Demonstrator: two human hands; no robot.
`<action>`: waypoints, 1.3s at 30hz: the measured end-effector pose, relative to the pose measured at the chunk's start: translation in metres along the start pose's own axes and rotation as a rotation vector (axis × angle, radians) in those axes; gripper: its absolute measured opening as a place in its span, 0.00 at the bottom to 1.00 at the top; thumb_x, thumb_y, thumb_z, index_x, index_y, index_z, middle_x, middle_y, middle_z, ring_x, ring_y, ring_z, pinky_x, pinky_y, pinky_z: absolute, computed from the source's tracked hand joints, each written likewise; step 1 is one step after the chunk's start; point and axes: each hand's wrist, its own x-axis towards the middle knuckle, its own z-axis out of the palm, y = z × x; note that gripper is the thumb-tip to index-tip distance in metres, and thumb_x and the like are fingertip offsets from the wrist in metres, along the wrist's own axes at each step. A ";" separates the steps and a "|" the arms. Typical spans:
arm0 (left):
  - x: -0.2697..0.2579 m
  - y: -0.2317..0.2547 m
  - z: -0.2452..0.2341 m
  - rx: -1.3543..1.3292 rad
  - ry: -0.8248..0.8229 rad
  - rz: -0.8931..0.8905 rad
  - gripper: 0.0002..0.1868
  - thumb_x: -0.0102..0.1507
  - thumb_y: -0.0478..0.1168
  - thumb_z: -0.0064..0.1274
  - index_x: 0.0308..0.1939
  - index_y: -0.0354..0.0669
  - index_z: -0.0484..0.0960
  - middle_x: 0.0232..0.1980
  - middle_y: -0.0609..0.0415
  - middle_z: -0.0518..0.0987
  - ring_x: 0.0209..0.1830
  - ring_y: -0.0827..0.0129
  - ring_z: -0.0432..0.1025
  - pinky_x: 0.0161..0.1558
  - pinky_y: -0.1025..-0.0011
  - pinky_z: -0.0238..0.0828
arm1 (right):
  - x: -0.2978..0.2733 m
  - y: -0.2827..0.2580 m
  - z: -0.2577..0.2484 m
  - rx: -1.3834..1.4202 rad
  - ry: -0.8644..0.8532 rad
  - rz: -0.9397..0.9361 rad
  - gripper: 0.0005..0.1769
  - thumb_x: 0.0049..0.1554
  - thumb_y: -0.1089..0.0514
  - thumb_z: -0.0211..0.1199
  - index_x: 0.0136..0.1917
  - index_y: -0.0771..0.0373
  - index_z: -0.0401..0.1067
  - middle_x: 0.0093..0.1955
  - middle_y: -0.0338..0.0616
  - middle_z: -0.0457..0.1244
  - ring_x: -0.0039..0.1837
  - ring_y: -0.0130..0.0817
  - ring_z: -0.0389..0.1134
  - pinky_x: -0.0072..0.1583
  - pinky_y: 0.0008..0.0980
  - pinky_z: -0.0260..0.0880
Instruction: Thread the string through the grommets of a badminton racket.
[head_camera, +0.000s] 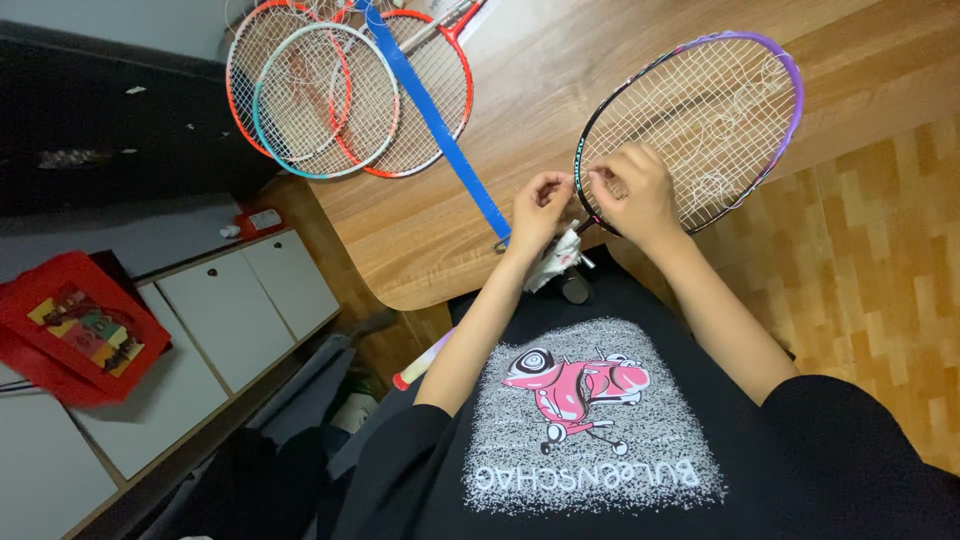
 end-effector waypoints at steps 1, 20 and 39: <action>0.003 -0.007 -0.001 0.003 0.000 0.004 0.10 0.66 0.43 0.62 0.48 0.44 0.84 0.38 0.55 0.84 0.35 0.83 0.76 0.32 0.86 0.73 | 0.001 0.001 0.001 0.031 0.017 0.010 0.03 0.59 0.64 0.71 0.47 0.59 0.79 0.39 0.43 0.63 0.44 0.46 0.66 0.50 0.44 0.69; 0.000 0.007 0.000 -0.014 -0.011 -0.021 0.09 0.66 0.43 0.61 0.48 0.44 0.84 0.39 0.56 0.82 0.35 0.82 0.76 0.33 0.84 0.74 | -0.004 0.000 0.010 0.053 0.125 0.040 0.02 0.59 0.64 0.71 0.45 0.59 0.79 0.38 0.41 0.64 0.42 0.43 0.65 0.49 0.42 0.68; -0.005 0.020 0.012 -0.048 -0.052 -0.061 0.17 0.63 0.44 0.66 0.53 0.46 0.82 0.41 0.59 0.83 0.36 0.84 0.76 0.31 0.87 0.74 | -0.003 0.001 0.006 0.076 0.089 0.067 0.04 0.57 0.67 0.69 0.45 0.60 0.79 0.38 0.42 0.64 0.42 0.44 0.65 0.48 0.41 0.67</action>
